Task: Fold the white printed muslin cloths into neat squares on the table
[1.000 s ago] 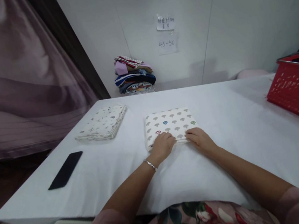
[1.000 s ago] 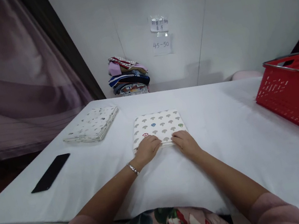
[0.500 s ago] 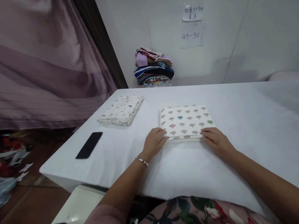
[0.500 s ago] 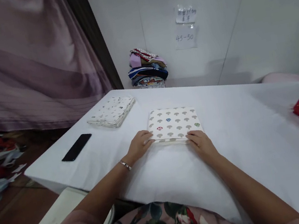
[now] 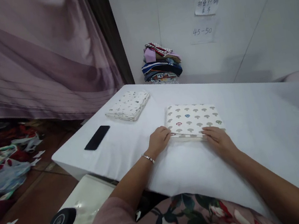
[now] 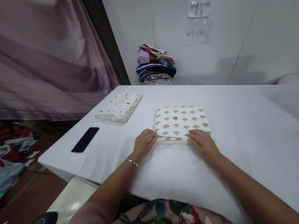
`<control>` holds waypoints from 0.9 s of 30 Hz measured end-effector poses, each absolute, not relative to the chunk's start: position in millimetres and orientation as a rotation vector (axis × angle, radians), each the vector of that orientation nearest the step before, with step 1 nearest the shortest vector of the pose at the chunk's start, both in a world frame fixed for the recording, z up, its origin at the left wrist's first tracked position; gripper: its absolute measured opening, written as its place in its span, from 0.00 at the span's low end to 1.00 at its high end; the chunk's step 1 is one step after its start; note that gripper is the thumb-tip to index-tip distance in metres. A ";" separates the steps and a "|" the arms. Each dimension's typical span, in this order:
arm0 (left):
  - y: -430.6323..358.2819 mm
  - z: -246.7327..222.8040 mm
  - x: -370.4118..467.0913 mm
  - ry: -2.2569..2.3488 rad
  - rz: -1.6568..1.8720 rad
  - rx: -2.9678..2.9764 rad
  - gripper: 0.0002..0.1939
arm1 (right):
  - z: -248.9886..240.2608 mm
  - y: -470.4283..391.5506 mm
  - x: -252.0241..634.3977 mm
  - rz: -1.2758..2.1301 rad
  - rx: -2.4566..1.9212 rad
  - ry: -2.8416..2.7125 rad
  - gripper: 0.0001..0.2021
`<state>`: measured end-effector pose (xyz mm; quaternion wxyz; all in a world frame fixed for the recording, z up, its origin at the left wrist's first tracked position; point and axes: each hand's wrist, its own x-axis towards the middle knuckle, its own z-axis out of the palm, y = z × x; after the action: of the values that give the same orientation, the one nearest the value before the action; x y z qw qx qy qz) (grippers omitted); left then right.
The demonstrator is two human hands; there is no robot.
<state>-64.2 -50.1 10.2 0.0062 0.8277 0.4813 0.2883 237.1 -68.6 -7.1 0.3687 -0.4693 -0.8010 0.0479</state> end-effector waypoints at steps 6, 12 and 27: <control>-46.7 11.8 -56.4 1.379 0.935 2.670 0.09 | 12.5 -55.2 217.4 0.113 -1.194 -2.157 0.12; -39.7 15.1 -51.2 1.395 0.878 2.807 0.08 | 13.2 -45.1 190.0 0.063 -1.118 -2.262 0.11; -49.3 8.0 -56.1 1.326 1.002 2.804 0.10 | -2.0 -67.7 184.8 -0.188 -1.090 -2.213 0.11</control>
<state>-56.1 -49.3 8.0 -0.0589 0.8586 0.4062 0.3070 184.8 -67.7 -2.0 0.3277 -0.4165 -0.8450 -0.0717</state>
